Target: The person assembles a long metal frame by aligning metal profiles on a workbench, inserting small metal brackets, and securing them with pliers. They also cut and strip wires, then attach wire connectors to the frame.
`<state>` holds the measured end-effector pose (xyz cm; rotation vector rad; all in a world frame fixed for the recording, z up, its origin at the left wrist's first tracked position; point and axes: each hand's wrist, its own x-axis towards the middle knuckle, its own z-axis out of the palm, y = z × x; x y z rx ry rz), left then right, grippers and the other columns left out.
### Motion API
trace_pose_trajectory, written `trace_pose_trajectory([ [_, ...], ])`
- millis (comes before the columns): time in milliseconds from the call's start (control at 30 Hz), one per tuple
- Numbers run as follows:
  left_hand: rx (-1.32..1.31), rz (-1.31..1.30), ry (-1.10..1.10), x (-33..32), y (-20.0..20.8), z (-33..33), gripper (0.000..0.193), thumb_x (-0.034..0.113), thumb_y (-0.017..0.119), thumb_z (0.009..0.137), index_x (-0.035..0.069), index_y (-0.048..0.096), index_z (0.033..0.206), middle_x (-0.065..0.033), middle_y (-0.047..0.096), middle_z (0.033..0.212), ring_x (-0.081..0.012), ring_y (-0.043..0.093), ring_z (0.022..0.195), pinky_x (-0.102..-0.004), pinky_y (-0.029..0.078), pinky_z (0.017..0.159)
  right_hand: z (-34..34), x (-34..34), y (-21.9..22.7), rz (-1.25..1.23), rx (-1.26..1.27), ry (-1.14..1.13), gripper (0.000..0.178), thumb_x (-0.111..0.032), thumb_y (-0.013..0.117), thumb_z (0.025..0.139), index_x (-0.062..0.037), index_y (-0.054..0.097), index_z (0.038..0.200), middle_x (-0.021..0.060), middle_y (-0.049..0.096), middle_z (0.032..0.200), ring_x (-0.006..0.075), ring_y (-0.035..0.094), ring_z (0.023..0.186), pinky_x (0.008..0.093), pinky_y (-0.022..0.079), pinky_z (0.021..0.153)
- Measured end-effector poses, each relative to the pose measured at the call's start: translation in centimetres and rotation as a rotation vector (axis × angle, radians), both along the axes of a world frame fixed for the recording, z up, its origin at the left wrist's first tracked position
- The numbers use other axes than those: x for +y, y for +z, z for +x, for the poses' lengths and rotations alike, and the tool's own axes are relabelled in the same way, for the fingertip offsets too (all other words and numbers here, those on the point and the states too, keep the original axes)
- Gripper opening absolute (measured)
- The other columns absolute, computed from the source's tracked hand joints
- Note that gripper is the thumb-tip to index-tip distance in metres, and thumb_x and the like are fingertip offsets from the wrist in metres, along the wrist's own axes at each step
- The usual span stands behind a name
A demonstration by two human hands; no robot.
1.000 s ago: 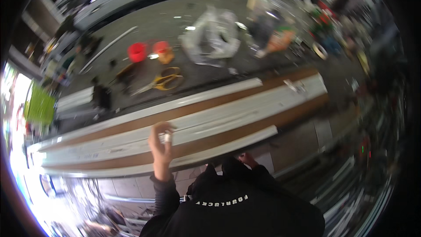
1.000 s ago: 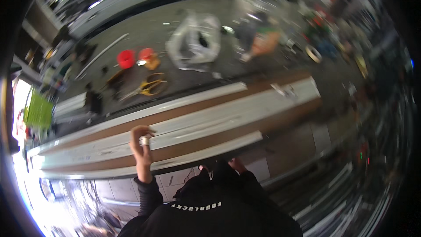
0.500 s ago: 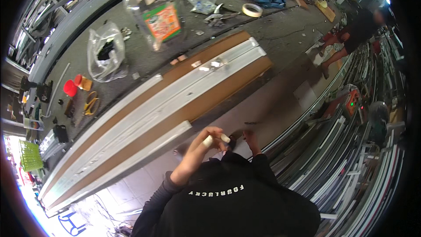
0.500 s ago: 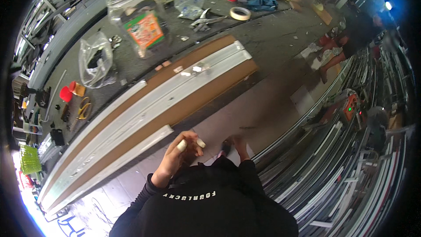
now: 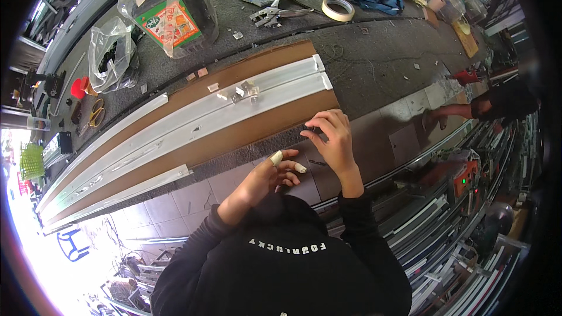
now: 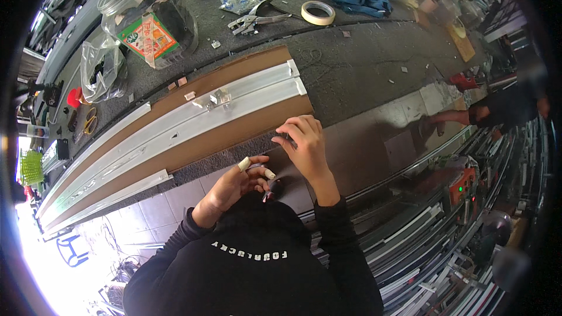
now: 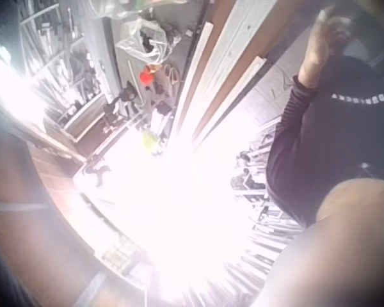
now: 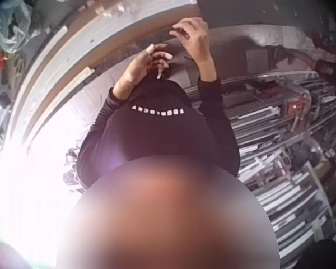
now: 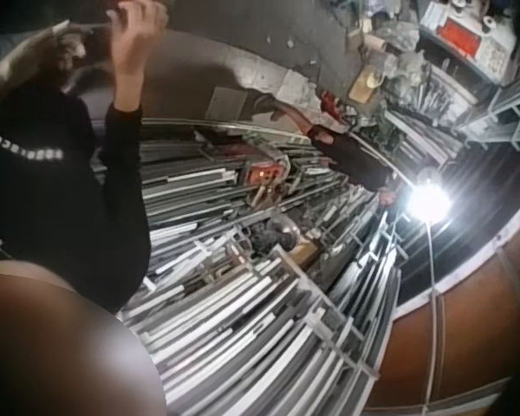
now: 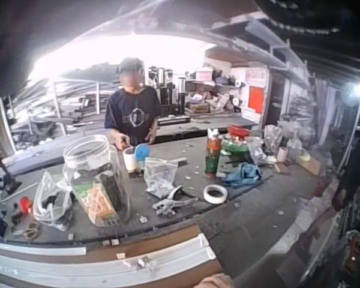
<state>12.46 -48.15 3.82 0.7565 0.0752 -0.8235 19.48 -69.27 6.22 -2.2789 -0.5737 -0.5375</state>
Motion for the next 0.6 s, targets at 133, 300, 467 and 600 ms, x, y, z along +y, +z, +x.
trace_pose_trajectory([
  [133, 0.023, 0.030, -0.039, 0.6, -0.5, 1.9, 0.060, 0.043, 0.038, 0.105, 0.002, 0.034, 0.148, -0.0134, 0.059, 0.127, -0.0226, 0.062, 0.107, -0.0338, 0.048, 0.096, 1.4, -0.1, -0.7, -0.095, -0.023, 0.036, 0.023, -0.013, 0.083, 0.069, -0.0105, 0.066, 0.084, 0.0009, 0.062, 0.088, 0.0231, 0.059, 0.089, 0.0377, 0.044, 0.082],
  [300, 0.092, 0.039, -0.019, 0.5, -0.7, 2.4, 0.058, 0.038, 0.037, 0.107, -0.001, 0.032, 0.150, -0.0161, 0.055, 0.137, -0.0253, 0.060, 0.115, -0.0349, 0.047, 0.101, 2.2, -1.0, -0.7, -0.184, 0.010, 0.103, 0.018, -0.010, 0.078, 0.074, -0.0097, 0.064, 0.085, 0.0024, 0.060, 0.089, 0.0233, 0.058, 0.090, 0.0386, 0.044, 0.084],
  [467, 0.123, 0.052, 0.086, -0.4, 0.2, 1.9, 0.057, 0.035, 0.034, 0.108, -0.004, 0.030, 0.149, -0.0197, 0.050, 0.143, -0.0284, 0.056, 0.124, -0.0366, 0.044, 0.107, 3.4, -1.3, -0.5, -0.185, 0.032, 0.199, 0.016, -0.008, 0.076, 0.075, -0.0090, 0.063, 0.085, 0.0027, 0.059, 0.088, 0.0232, 0.058, 0.087, 0.0395, 0.044, 0.082],
  [600, 0.111, 0.071, 0.234, -1.7, 1.0, 1.4, 0.058, 0.034, 0.036, 0.108, -0.008, 0.031, 0.147, -0.0230, 0.050, 0.142, -0.0295, 0.053, 0.129, -0.0373, 0.042, 0.109, 4.2, -1.6, 0.2, -0.227, 0.019, 0.294, 0.016, -0.006, 0.077, 0.072, -0.0096, 0.064, 0.081, 0.0011, 0.059, 0.086, 0.0215, 0.057, 0.085, 0.0383, 0.043, 0.079],
])
